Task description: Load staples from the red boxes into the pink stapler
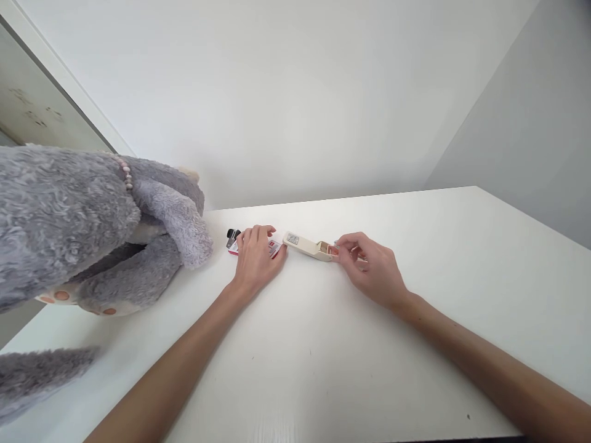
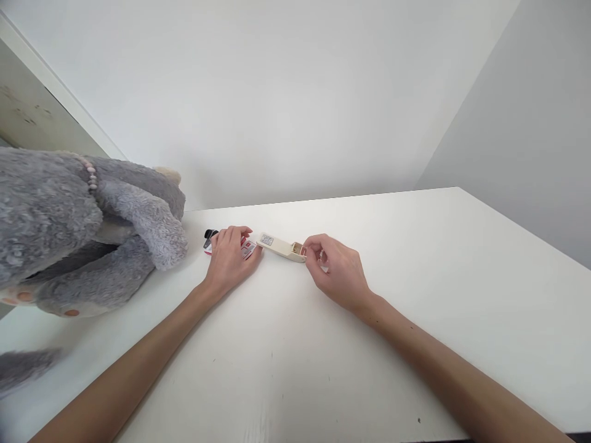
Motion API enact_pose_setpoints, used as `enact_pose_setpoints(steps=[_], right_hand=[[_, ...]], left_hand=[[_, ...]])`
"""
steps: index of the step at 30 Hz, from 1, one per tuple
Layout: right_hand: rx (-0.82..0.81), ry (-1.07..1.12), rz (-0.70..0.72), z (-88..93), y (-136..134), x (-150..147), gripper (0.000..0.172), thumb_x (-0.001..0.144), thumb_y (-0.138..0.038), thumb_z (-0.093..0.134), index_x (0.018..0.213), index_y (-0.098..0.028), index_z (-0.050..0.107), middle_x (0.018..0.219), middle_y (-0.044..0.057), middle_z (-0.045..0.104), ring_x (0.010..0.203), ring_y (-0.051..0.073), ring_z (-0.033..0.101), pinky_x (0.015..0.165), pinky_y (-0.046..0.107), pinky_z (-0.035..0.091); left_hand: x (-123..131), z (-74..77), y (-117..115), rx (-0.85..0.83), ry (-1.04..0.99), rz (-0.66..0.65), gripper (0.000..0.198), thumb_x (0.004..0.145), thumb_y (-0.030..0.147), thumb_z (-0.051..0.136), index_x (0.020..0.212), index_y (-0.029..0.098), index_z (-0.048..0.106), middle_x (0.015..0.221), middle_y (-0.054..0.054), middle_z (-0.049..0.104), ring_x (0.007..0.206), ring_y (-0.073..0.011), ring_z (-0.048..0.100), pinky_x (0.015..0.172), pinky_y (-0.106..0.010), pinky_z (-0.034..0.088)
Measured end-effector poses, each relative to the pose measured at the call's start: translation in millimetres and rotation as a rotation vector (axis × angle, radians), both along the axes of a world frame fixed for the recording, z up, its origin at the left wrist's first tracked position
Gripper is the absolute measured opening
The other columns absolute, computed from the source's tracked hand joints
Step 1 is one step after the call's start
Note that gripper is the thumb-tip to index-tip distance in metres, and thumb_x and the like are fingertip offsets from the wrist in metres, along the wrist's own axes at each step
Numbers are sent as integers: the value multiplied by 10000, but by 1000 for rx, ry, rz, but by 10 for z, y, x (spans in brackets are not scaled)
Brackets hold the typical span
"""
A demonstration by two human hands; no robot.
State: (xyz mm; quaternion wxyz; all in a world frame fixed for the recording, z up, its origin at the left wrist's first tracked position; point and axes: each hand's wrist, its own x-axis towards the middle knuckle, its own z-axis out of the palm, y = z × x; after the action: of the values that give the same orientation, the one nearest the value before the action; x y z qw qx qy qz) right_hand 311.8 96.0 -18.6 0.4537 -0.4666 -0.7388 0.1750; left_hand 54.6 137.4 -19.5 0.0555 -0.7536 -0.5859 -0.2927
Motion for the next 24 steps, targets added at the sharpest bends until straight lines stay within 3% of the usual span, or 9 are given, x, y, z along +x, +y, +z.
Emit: enact_pose_setpoints(steps=[5,9,16,21,24], right_hand=[[-20,-28,-45,-31,66,9,166,974,-319,524,1130,-263,542,1125,109,639,1029,261,633,746,378,609],[-17,-177,-62,-91,99,6,241,952,-296,531,1191,-265,534,1174,98,650,992,261,666,839,433,572],[-51,-275,-57,-108,108,12,284,949,-344,581,1218,-275,523,1140,75,710,989,271,708,788,414,545],[-131,-324,-4,-65,86,18,304,949,-412,623,1216,-300,531,1155,45,717,1027,267,714,802,423,528],[-131,-336,25,-69,94,27,309,960,-437,615,1228,-300,541,1172,53,717,1044,278,698,813,430,527]], left_hand=[[5,-2,-15,3,-52,-73,338,896,290,608,1215,206,531,1261,-128,602,1160,-306,563,1024,-468,421],[39,39,-58,4,-39,-216,404,900,226,579,1299,224,515,1358,-115,574,1270,-298,512,1083,-467,411],[63,89,-106,-18,3,-345,399,930,290,601,1325,240,563,1124,-84,663,1164,-288,542,1027,-449,437],[51,100,-115,-79,61,-502,398,920,465,663,1244,236,630,1081,-83,652,1037,-263,574,982,-430,443],[49,92,-106,-109,60,-500,392,945,535,629,1197,236,653,1043,-82,643,1009,-260,581,948,-420,456]])
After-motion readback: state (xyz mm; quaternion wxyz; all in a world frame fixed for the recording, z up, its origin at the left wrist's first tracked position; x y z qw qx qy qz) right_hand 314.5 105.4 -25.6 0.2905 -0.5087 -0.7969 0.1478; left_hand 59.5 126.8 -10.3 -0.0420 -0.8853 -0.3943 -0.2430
